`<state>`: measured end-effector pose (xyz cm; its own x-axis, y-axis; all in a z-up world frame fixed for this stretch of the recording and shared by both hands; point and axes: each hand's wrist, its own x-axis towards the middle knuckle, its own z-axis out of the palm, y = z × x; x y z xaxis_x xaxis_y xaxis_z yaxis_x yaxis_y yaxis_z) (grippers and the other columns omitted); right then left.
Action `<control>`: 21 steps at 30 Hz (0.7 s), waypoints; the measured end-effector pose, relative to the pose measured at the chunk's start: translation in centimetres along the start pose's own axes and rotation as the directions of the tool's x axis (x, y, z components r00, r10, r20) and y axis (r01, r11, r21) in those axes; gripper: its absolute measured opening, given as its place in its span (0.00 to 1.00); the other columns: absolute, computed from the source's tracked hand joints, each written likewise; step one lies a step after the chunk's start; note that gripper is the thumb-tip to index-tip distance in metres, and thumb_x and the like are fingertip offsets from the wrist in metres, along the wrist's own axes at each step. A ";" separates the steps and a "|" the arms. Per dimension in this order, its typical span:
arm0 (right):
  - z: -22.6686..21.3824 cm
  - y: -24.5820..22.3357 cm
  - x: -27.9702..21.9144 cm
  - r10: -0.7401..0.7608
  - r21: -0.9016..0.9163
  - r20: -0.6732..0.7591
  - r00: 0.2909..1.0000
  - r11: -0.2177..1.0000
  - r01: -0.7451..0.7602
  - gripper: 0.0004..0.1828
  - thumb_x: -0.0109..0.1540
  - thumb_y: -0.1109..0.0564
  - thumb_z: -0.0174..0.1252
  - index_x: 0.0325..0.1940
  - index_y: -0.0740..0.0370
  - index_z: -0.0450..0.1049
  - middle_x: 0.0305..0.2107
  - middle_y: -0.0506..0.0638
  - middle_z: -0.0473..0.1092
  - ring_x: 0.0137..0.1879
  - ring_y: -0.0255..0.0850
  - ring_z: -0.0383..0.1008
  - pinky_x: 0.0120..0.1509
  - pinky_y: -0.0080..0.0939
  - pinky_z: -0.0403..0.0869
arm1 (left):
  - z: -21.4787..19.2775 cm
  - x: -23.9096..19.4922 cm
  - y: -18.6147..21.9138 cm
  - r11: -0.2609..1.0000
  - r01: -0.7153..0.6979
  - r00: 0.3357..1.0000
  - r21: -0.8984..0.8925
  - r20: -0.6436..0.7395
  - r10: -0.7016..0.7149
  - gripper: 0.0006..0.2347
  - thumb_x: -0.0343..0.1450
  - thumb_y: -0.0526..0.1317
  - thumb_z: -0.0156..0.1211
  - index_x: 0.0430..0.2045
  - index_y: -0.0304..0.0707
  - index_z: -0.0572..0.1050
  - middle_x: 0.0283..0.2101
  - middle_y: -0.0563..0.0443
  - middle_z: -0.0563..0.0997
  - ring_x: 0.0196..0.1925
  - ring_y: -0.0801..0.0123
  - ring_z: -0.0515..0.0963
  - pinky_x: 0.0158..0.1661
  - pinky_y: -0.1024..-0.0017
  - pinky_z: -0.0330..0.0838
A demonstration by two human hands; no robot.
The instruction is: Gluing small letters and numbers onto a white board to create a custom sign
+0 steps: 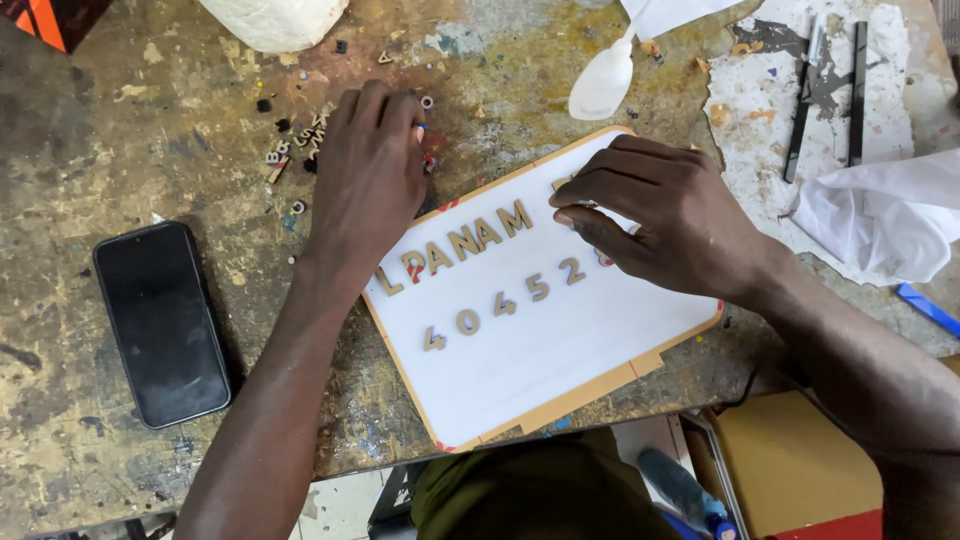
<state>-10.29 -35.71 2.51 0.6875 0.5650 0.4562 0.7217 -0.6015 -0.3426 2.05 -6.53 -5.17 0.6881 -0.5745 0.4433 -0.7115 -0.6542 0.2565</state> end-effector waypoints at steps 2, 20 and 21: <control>0.1 0.0 0.0 0.005 0.002 0.005 1.000 1.000 -0.005 0.07 0.77 0.59 0.64 0.52 0.67 0.82 0.42 0.56 0.81 0.45 0.54 0.81 0.52 0.53 0.77 | 0.3 -0.2 -0.1 0.998 -0.047 0.999 0.042 -0.018 0.048 0.09 0.75 0.23 0.63 0.48 0.28 0.77 0.51 0.37 0.76 0.52 0.45 0.75 0.52 0.51 0.74; 2.5 -0.3 -1.4 -0.023 0.073 -0.074 0.997 0.997 0.028 0.09 0.74 0.64 0.71 0.58 0.69 0.84 0.49 0.64 0.76 0.50 0.54 0.81 0.58 0.52 0.80 | -3.2 -0.5 7.6 0.366 0.327 0.935 -0.871 0.353 0.005 0.05 0.77 0.29 0.66 0.36 0.43 0.80 0.37 0.60 0.79 0.42 0.77 0.78 0.45 0.75 0.73; 2.6 -0.3 -1.5 -0.032 0.057 -0.076 0.997 0.998 0.036 0.07 0.74 0.64 0.71 0.56 0.67 0.85 0.48 0.64 0.77 0.49 0.54 0.81 0.61 0.54 0.81 | -3.1 -0.6 7.5 0.295 0.367 0.919 -0.882 0.392 0.029 0.04 0.78 0.29 0.68 0.38 0.41 0.82 0.37 0.59 0.81 0.43 0.78 0.81 0.45 0.76 0.75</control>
